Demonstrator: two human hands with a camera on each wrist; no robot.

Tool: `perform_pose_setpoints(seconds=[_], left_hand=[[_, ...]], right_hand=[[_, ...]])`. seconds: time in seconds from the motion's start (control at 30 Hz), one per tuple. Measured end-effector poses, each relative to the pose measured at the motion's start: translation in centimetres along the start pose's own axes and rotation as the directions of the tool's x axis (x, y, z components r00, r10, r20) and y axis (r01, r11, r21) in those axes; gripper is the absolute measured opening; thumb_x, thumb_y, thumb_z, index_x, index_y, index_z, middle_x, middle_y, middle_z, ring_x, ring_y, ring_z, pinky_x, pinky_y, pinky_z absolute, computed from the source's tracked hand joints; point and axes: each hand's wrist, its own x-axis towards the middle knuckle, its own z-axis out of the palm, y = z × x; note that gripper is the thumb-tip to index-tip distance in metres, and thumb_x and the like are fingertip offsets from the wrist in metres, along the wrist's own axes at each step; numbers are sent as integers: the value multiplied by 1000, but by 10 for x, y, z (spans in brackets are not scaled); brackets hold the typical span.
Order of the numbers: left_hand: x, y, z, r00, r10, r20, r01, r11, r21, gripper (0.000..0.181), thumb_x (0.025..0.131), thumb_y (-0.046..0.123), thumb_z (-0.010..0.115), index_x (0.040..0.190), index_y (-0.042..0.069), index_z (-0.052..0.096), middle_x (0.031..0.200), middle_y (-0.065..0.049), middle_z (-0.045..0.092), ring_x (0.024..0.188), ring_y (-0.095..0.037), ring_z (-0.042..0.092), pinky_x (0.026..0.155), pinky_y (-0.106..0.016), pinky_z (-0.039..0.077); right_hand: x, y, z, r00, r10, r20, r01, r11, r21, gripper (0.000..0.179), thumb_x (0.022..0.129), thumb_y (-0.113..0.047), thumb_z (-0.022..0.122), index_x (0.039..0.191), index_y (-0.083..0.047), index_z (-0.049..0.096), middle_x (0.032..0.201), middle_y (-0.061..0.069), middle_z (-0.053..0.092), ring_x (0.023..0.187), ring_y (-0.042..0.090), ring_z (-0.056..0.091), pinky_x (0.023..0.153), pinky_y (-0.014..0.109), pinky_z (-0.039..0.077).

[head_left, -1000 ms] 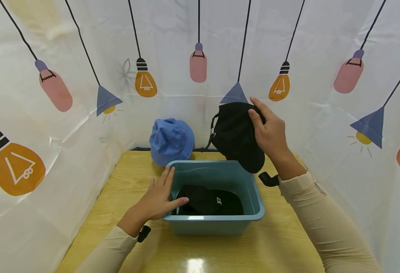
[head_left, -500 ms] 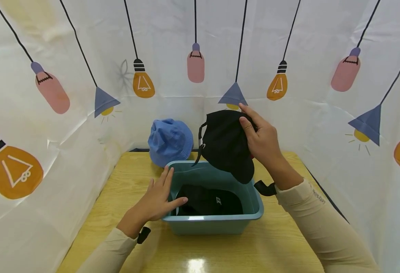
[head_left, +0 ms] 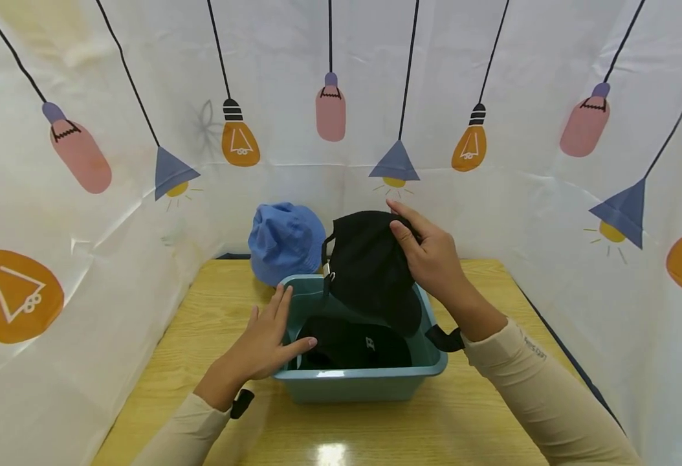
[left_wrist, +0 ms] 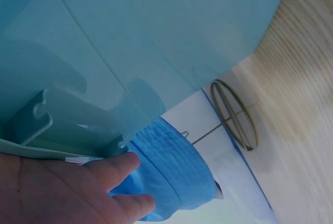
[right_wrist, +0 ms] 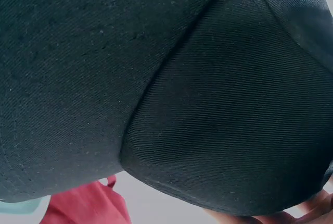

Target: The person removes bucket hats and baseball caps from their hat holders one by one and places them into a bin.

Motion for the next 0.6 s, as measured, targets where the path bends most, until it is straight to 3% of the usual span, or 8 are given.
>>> perform_pose_setpoints(seconds=[0.2, 0.6], left_hand=[[2, 0, 1, 1000, -5, 0, 5, 1000, 2, 111, 94, 74, 55, 168, 12, 0, 175, -12, -1, 159, -39, 19, 120, -75, 1], [0, 1, -2, 1000, -21, 19, 21, 1000, 18, 114, 92, 80, 52, 168, 13, -2, 175, -11, -3, 159, -38, 18, 120, -75, 2]], right_hand=[[-8, 4, 7, 999, 17, 43, -17, 1000, -3, 45, 107, -48, 52, 152, -41, 52, 151, -6, 58, 140, 21, 54, 115, 55, 44], [-21, 22, 20, 995, 26, 96, -24, 999, -23, 43, 106, -48, 53, 149, -47, 52, 152, -10, 56, 135, 19, 57, 112, 54, 47]])
